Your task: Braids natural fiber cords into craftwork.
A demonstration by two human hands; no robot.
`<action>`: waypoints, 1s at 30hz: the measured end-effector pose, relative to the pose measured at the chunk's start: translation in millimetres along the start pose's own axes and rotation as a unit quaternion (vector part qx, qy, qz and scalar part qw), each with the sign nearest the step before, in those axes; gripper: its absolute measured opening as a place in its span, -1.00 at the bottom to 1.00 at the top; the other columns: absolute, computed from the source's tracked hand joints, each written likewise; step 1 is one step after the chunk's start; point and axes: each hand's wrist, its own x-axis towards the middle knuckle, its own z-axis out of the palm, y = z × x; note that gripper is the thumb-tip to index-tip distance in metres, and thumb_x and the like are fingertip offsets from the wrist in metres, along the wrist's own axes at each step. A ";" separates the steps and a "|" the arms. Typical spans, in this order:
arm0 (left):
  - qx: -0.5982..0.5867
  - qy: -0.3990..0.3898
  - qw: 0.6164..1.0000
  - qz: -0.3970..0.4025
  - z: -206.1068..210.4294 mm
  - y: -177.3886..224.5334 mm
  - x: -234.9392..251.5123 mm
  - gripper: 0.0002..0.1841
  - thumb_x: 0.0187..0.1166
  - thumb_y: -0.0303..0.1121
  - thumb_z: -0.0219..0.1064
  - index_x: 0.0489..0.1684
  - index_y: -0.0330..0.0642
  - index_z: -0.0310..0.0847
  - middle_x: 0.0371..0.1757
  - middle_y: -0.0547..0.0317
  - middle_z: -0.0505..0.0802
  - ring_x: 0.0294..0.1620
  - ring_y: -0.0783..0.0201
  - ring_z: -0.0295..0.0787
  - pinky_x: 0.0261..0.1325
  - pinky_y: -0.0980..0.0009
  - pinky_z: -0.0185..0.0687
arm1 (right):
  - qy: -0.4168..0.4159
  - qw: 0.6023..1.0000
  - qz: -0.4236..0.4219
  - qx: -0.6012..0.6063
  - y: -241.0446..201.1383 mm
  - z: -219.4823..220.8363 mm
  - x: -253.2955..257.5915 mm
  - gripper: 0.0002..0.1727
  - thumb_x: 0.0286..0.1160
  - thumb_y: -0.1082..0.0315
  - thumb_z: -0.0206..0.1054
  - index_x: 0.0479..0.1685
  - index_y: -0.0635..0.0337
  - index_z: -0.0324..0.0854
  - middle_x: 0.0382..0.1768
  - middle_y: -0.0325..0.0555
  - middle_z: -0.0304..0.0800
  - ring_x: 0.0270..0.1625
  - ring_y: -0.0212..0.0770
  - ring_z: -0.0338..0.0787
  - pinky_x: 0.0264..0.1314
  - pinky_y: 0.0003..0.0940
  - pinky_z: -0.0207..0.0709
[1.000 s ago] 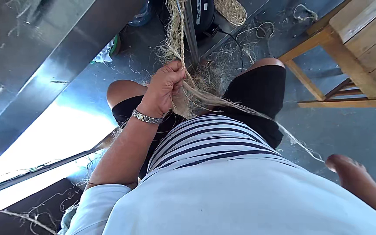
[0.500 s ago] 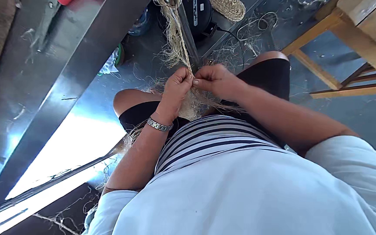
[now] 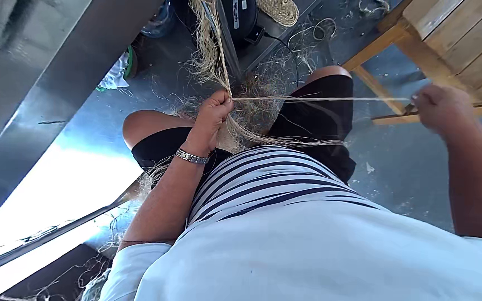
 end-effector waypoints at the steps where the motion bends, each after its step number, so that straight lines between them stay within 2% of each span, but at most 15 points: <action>1: -0.001 0.002 1.000 -0.003 1.8 0.1 0.0 -0.73 0.75 -0.49 0.07 -0.44 0.05 0.41 -0.58 0.53 0.48 -0.62 0.66 0.27 -0.54 0.74 0.15 | 0.000 0.997 0.073 -0.038 20.8 5.0 -6.5 -0.64 0.82 0.39 0.06 0.18 0.61 0.56 0.13 0.80 0.59 0.31 0.82 0.53 0.21 0.81 0.23; 3: 0.004 0.002 1.000 -0.008 4.9 3.2 0.4 -0.73 0.75 -0.49 0.06 -0.44 0.05 0.38 -0.59 0.53 0.45 -0.65 0.66 0.23 -0.57 0.73 0.10 | -0.004 0.982 0.175 -0.072 30.4 11.3 -14.9 -0.63 0.67 0.44 0.19 0.25 0.63 0.57 0.26 0.87 0.49 0.44 0.89 0.36 0.24 0.89 0.08; 4: 0.009 0.002 1.000 -0.009 6.2 4.5 0.8 -0.73 0.76 -0.49 0.05 -0.43 0.05 0.36 -0.58 0.52 0.44 -0.65 0.65 0.22 -0.56 0.73 0.10 | 0.009 0.983 0.171 -0.060 21.8 12.0 -15.1 -0.58 0.67 0.40 0.20 0.30 0.62 0.55 0.33 0.87 0.44 0.50 0.88 0.29 0.31 0.88 0.03; 7: 0.025 0.004 1.000 0.003 11.3 2.2 1.2 -0.75 0.76 -0.49 0.05 -0.41 0.03 0.37 -0.55 0.52 0.46 -0.61 0.65 0.26 -0.53 0.73 0.15 | 0.093 0.995 -0.008 0.032 -53.7 5.8 -10.3 -0.51 0.73 0.27 0.18 0.43 0.52 0.53 0.43 0.76 0.42 0.56 0.77 0.30 0.49 0.73 0.07; 10: 0.040 0.001 0.999 0.021 14.1 -1.3 2.5 -0.80 0.75 -0.47 0.04 -0.34 -0.02 0.41 -0.45 0.47 0.51 -0.48 0.63 0.37 -0.38 0.69 0.27 | 0.144 0.964 -0.201 0.102 -172.0 10.7 -9.3 -0.50 0.72 0.17 0.18 0.44 0.37 0.59 0.51 0.48 0.50 0.61 0.50 0.41 0.61 0.45 0.21; 13: 0.054 0.008 0.998 0.037 16.1 -0.5 1.4 -0.81 0.75 -0.45 0.05 -0.34 -0.03 0.40 -0.52 0.48 0.47 -0.59 0.64 0.26 -0.50 0.70 0.16 | 0.041 0.932 -0.317 0.169 -266.1 34.3 -6.5 -0.49 0.72 0.23 0.19 0.55 0.32 0.51 0.51 0.29 0.56 0.57 0.27 0.53 0.62 0.25 0.31; 14: 0.057 0.012 0.997 0.042 15.9 0.0 0.8 -0.82 0.74 -0.46 0.06 -0.34 -0.05 0.40 -0.53 0.47 0.46 -0.61 0.64 0.26 -0.52 0.71 0.15 | -0.028 0.921 -0.327 0.208 -284.5 41.7 -2.4 -0.50 0.75 0.27 0.18 0.57 0.34 0.48 0.44 0.22 0.63 0.49 0.11 0.64 0.57 0.08 0.43; 15: 0.062 0.015 0.997 0.047 14.5 0.6 0.4 -0.83 0.75 -0.46 0.07 -0.32 -0.07 0.42 -0.51 0.46 0.49 -0.58 0.65 0.30 -0.49 0.71 0.19 | -0.096 0.904 -0.320 0.268 -297.2 47.6 2.6 -0.56 0.78 0.32 0.16 0.53 0.35 0.49 0.25 0.12 0.74 0.26 -0.09 0.76 0.39 -0.15 0.59; 16: 0.077 0.015 0.995 0.054 11.6 0.3 0.3 -0.84 0.76 -0.45 0.07 -0.29 -0.10 0.46 -0.46 0.45 0.53 -0.51 0.65 0.36 -0.42 0.70 0.26 | -0.151 0.881 -0.292 0.339 -305.6 52.6 7.0 -0.68 0.79 0.35 0.15 0.36 0.31 0.56 -0.02 -0.05 0.75 -0.06 -0.31 0.77 0.07 -0.39 0.66; 17: 0.103 0.016 0.993 0.061 8.3 -1.5 1.3 -0.84 0.76 -0.43 0.09 -0.29 -0.12 0.48 -0.44 0.43 0.52 -0.47 0.63 0.37 -0.35 0.66 0.28 | -0.177 0.856 -0.265 0.408 -310.0 57.4 10.8 -0.80 0.76 0.39 0.15 0.09 0.30 0.62 -0.30 -0.21 0.63 -0.34 -0.44 0.60 -0.23 -0.53 0.50; 19: 0.162 0.016 0.985 0.065 4.3 -6.4 3.3 -0.80 0.76 -0.37 0.10 -0.32 -0.14 0.52 -0.47 0.40 0.49 -0.44 0.56 0.38 -0.28 0.54 0.31 | -0.168 0.840 -0.253 0.449 -311.0 62.2 17.8 -0.83 0.67 0.43 0.22 -0.32 0.23 0.63 -0.55 -0.39 0.48 -0.53 -0.57 0.39 -0.41 -0.62 0.29; 20: 0.177 0.014 0.982 0.063 4.2 -8.7 3.9 -0.79 0.76 -0.36 0.10 -0.32 -0.15 0.54 -0.47 0.38 0.49 -0.43 0.53 0.39 -0.25 0.49 0.31 | -0.160 0.846 -0.259 0.439 -310.1 61.8 19.1 -0.81 0.64 0.43 0.26 -0.38 0.22 0.63 -0.56 -0.40 0.47 -0.53 -0.58 0.38 -0.40 -0.62 0.28; 23: 0.192 0.009 0.978 0.077 2.5 -12.2 8.2 -0.79 0.75 -0.34 0.11 -0.32 -0.15 0.54 -0.46 0.36 0.51 -0.40 0.51 0.42 -0.22 0.46 0.36 | -0.155 0.854 -0.288 0.405 -306.0 59.2 26.4 -0.85 0.60 0.41 0.33 -0.35 0.22 0.68 -0.52 -0.38 0.56 -0.48 -0.60 0.47 -0.34 -0.63 0.37; 26: 0.231 -0.011 0.971 0.068 -1.6 -8.9 5.8 -0.77 0.79 -0.28 0.11 -0.18 -0.20 0.60 -0.39 0.28 0.59 -0.34 0.46 0.49 -0.16 0.39 0.43 | -0.160 0.857 -0.313 0.377 -301.9 57.1 31.7 -0.88 0.57 0.40 0.39 -0.31 0.23 0.72 -0.49 -0.36 0.64 -0.46 -0.60 0.52 -0.30 -0.63 0.42; 30: 0.361 -0.042 0.931 0.028 -14.6 10.5 -5.8 -0.66 0.84 -0.15 -0.01 -0.16 -0.18 0.58 -0.37 0.11 0.63 -0.28 0.16 0.59 -0.15 0.03 0.46 | -0.136 0.861 -0.344 0.349 -301.8 55.3 35.0 -0.87 0.55 0.37 0.41 -0.33 0.21 0.73 -0.50 -0.36 0.65 -0.47 -0.60 0.52 -0.32 -0.63 0.42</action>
